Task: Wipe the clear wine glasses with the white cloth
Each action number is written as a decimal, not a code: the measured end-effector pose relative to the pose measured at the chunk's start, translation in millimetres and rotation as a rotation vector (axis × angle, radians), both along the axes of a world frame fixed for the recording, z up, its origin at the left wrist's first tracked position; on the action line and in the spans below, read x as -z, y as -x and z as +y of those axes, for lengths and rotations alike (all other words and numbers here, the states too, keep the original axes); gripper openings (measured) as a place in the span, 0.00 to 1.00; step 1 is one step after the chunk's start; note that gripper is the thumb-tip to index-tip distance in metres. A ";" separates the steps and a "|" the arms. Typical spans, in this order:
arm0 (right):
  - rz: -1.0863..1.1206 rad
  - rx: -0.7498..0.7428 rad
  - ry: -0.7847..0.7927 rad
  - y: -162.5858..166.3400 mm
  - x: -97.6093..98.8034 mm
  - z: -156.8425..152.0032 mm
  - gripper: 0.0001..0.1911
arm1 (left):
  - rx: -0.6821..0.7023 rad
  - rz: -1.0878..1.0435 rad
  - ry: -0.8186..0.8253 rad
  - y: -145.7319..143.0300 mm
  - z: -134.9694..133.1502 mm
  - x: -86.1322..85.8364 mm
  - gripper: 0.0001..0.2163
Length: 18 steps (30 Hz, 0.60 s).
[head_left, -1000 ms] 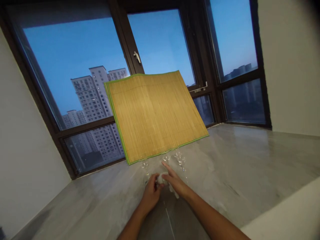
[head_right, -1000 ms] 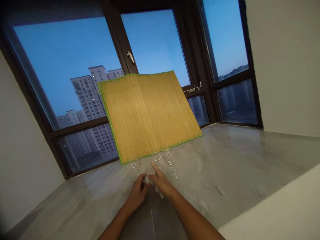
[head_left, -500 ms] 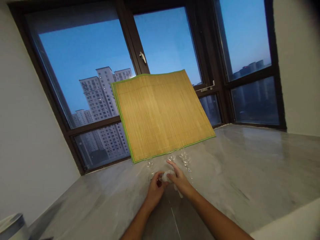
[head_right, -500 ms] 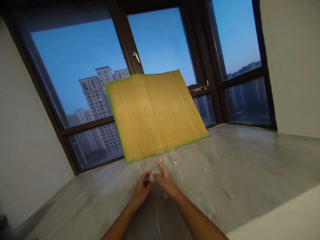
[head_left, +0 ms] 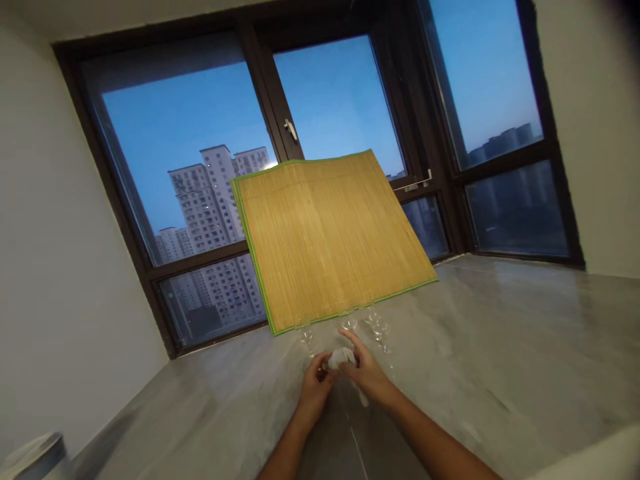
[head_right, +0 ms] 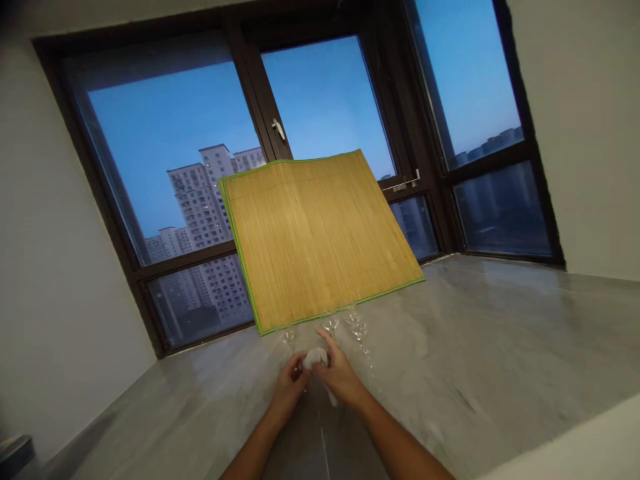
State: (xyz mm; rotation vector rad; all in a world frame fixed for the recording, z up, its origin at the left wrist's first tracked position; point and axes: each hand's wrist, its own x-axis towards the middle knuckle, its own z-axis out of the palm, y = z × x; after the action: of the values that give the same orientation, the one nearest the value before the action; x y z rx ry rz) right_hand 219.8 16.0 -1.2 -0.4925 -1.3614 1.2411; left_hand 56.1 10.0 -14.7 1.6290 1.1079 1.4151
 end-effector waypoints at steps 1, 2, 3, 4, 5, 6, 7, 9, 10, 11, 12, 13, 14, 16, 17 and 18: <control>0.004 -0.008 0.001 -0.1 -0.3 -0.5 0.39 | 0.020 -0.023 0.015 0.5 -0.1 -0.6 0.26; 0.007 -0.015 0.001 -0.1 -0.9 -1.2 0.39 | 0.034 -0.048 0.037 1.0 -0.5 -1.2 0.26; 0.007 -0.016 0.000 0.0 -1.8 -2.3 0.38 | 0.044 -0.074 0.062 1.6 -1.0 -2.0 0.27; 0.002 -0.010 -0.005 0.2 -3.0 -3.7 0.38 | 0.051 -0.097 0.088 2.2 -1.6 -2.7 0.27; -0.008 0.004 -0.019 0.6 -4.3 -5.2 0.37 | 0.056 -0.118 0.108 2.6 -1.9 -3.3 0.28; -0.023 0.026 -0.039 1.1 -5.7 -6.8 0.35 | 0.060 -0.137 0.121 2.9 -1.9 -3.7 0.29; -0.039 0.052 -0.063 1.6 -7.1 -8.4 0.33 | 0.063 -0.152 0.130 3.0 -1.5 -4.0 0.29; -0.063 0.106 -0.107 2.4 -9.5 -11.1 0.29 | 0.063 -0.171 0.135 2.5 0.6 -3.8 0.30; -0.072 0.131 -0.121 2.5 -10.2 -12.1 0.28 | 0.061 -0.177 0.135 1.9 2.2 -3.3 0.31; -0.080 0.153 -0.130 2.5 -10.6 -12.6 0.28 | 0.061 -0.179 0.136 1.3 3.9 -2.6 0.31; -0.090 0.173 -0.137 2.2 -10.6 -12.7 0.28 | 0.061 -0.178 0.136 0.8 5.5 -1.6 0.32; -0.103 0.194 -0.147 1.8 -10.1 -12.4 0.27 | 0.057 -0.179 0.135 0.4 6.9 -0.4 0.32; -0.116 0.218 -0.159 1.3 -9.2 -11.6 0.26 | 0.049 -0.183 0.133 0.3 8.0 1.0 0.32; -0.141 0.265 -0.182 0.6 -6.8 -9.3 0.25 | 0.027 -0.193 0.131 0.9 9.2 4.1 0.33; -0.149 0.287 -0.190 0.5 -5.5 -8.0 0.25 | 0.019 -0.196 0.134 1.5 9.2 5.5 0.33; -0.153 0.301 -0.194 0.6 -4.3 -6.8 0.25 | 0.012 -0.198 0.142 2.2 8.9 6.5 0.33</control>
State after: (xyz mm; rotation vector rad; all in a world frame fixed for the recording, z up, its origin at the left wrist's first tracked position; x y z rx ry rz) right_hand 219.2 9.1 3.2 -0.6388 -1.4576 0.8316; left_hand 53.9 18.8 -21.2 1.3626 1.0563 1.4227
